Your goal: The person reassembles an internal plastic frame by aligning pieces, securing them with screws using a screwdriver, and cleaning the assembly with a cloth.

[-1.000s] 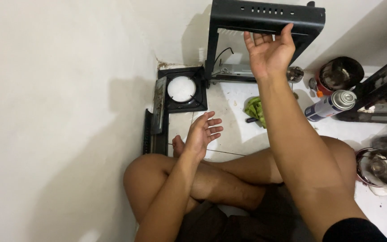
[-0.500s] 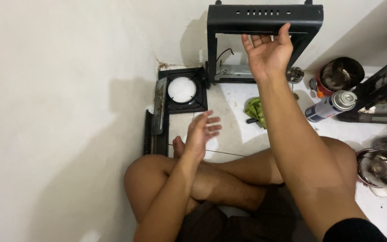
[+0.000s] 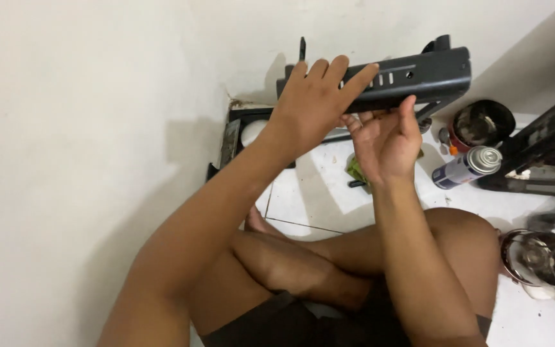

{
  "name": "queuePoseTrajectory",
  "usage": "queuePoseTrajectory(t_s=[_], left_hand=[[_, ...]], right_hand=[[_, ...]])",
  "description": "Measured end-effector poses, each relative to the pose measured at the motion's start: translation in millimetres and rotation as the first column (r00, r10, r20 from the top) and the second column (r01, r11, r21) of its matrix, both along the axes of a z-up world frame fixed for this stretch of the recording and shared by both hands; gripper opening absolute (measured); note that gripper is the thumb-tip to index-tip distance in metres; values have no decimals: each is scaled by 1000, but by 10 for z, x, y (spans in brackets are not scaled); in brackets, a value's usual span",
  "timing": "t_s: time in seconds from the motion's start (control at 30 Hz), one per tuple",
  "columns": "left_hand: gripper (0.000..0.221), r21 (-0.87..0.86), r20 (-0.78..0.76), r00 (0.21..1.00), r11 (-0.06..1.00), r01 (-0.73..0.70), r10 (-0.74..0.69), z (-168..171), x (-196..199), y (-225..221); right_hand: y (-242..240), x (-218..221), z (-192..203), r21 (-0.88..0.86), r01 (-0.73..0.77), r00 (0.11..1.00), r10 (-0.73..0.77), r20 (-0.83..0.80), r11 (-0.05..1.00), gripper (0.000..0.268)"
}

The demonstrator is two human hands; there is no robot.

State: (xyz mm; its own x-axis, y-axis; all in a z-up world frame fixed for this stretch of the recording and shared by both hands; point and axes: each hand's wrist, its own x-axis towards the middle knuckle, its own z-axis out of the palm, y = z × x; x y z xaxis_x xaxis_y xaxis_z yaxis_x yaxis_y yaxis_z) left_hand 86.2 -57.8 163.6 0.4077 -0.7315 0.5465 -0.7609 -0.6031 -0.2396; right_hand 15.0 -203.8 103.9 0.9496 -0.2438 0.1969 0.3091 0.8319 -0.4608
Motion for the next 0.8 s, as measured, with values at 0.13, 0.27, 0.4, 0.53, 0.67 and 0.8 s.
queuePoseTrajectory(t_s=[0.13, 0.27, 0.4, 0.53, 0.67, 0.8], left_hand=[[85, 71, -83, 996, 997, -13, 18, 24, 137, -37], [82, -49, -194, 969, 988, 144, -151, 63, 305, 59], [79, -55, -119, 967, 973, 222, -227, 253, 369, 107], [90, -11, -8, 979, 979, 204, -204, 236, 526, 34], [89, -78, -120, 950, 957, 280, -288, 175, 578, -79], [88, -87, -168, 935, 949, 302, -313, 138, 641, -92]], right_hand=[[-198, -109, 64, -59, -31, 992, 23, -122, 998, 50], [-457, -259, -122, -773, -149, 855, -312, -414, 617, 36], [-936, -309, -509, -933, 316, 669, -657, 347, -172, 32], [-1055, -251, -314, -961, 203, 788, -550, 275, -189, 51], [-1137, -136, -429, -926, 171, 723, -595, 350, -337, 44], [-1204, -4, -547, -896, 187, 630, -651, 424, -403, 20]])
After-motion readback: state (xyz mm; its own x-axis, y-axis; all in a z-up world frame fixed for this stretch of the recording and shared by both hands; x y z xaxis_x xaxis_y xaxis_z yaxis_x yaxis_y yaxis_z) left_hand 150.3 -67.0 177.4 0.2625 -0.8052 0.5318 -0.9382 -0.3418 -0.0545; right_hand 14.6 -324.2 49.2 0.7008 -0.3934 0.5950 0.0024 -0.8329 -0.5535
